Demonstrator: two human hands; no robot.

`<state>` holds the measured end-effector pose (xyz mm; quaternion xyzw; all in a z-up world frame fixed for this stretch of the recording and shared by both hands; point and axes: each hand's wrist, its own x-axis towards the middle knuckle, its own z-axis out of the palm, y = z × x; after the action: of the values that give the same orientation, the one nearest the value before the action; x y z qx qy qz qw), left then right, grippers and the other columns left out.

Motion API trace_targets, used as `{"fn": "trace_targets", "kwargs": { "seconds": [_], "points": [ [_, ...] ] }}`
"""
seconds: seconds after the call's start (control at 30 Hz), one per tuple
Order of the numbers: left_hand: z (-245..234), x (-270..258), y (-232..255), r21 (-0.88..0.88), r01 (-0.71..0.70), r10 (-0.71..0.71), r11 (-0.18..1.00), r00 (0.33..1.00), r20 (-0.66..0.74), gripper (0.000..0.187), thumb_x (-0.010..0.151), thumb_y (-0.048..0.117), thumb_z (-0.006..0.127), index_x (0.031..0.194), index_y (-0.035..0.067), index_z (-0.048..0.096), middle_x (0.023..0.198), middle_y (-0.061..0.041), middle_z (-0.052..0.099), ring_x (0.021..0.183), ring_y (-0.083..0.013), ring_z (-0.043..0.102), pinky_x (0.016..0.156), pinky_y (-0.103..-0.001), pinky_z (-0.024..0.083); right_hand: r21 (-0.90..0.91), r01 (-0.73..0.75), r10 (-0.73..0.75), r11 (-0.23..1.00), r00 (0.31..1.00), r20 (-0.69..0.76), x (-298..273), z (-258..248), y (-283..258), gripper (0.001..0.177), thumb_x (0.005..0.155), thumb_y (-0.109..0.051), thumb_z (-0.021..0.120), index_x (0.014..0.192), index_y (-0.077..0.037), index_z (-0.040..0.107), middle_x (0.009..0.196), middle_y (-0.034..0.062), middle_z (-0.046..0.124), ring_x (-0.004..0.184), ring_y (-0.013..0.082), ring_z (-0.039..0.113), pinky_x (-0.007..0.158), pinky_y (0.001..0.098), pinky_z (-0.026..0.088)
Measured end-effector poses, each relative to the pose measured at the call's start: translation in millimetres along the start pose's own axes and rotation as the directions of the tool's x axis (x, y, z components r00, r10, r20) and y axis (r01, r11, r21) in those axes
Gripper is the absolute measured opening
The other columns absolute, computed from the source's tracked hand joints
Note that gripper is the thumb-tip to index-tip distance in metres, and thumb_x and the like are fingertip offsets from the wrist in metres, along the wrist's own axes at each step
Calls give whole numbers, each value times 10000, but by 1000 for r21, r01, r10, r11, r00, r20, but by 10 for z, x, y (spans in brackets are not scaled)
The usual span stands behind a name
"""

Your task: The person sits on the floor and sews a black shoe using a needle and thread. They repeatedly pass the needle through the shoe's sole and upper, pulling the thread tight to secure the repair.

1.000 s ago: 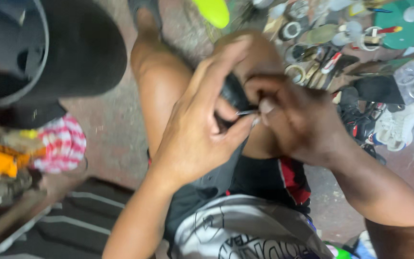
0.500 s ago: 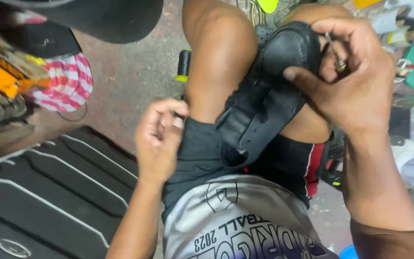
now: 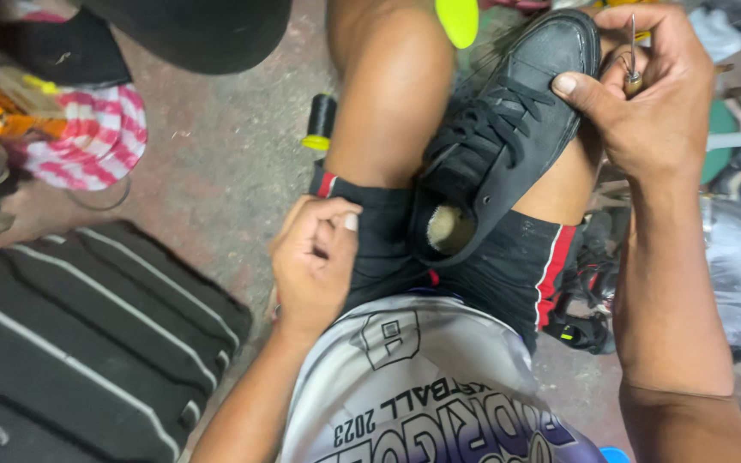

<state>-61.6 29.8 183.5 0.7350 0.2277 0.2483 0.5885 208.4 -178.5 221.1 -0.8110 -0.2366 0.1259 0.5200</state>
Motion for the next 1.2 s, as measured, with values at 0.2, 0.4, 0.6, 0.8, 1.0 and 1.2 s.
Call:
{"fn": "trace_targets", "kwargs": {
  "seconds": [0.2,0.4,0.6,0.8,1.0,1.2],
  "points": [
    [-15,-65,-11,11,13,-13,1000,1000,-5,69,969,-16,688,1016,33,700,768,-14,483,584,-53,395,564,-234,346,72,-34,40,997,996,-78,-112,-251,110,469,859,-29,876,1233,-21,592,862,-80,559,655,-25,427,615,115,352],
    [161,-44,49,-78,-49,66,996,973,223,270,1016,41,611,1286,44,608,1200,-132,638,715,-143,541,685,-270,471,84,39,-36,996,998,-43,-246,-430,365,457,954,20,880,1308,19,592,852,-56,555,708,-8,461,696,132,396],
    [611,36,-6,101,-250,195,963,905,378,426,977,257,691,1275,-4,534,1013,-174,635,829,-349,661,713,-426,524,62,19,-15,998,998,-63,-287,-346,349,479,952,-23,906,1309,2,588,787,-78,513,655,-18,421,627,128,332],
    [533,22,-76,260,-172,93,950,952,293,323,997,227,685,768,49,544,716,-152,596,647,-364,607,577,-470,440,44,36,-33,998,997,-65,-301,-259,340,471,960,3,915,1304,17,593,786,-84,480,665,-19,401,635,123,311],
    [418,-11,-137,112,36,-57,993,980,191,445,973,138,714,688,25,391,608,-128,332,527,-244,296,503,-381,292,-61,4,-8,998,998,-64,-279,-77,121,517,883,-22,910,1291,-18,592,825,-101,462,662,-19,392,624,135,314],
    [-151,-348,-693,111,374,-384,921,919,92,410,910,72,702,634,73,399,615,83,301,586,-47,274,490,-293,229,-79,-52,46,995,997,-69,-250,136,86,552,839,-32,930,1291,-60,615,807,-123,445,683,-9,375,616,170,321]
  ]
}}
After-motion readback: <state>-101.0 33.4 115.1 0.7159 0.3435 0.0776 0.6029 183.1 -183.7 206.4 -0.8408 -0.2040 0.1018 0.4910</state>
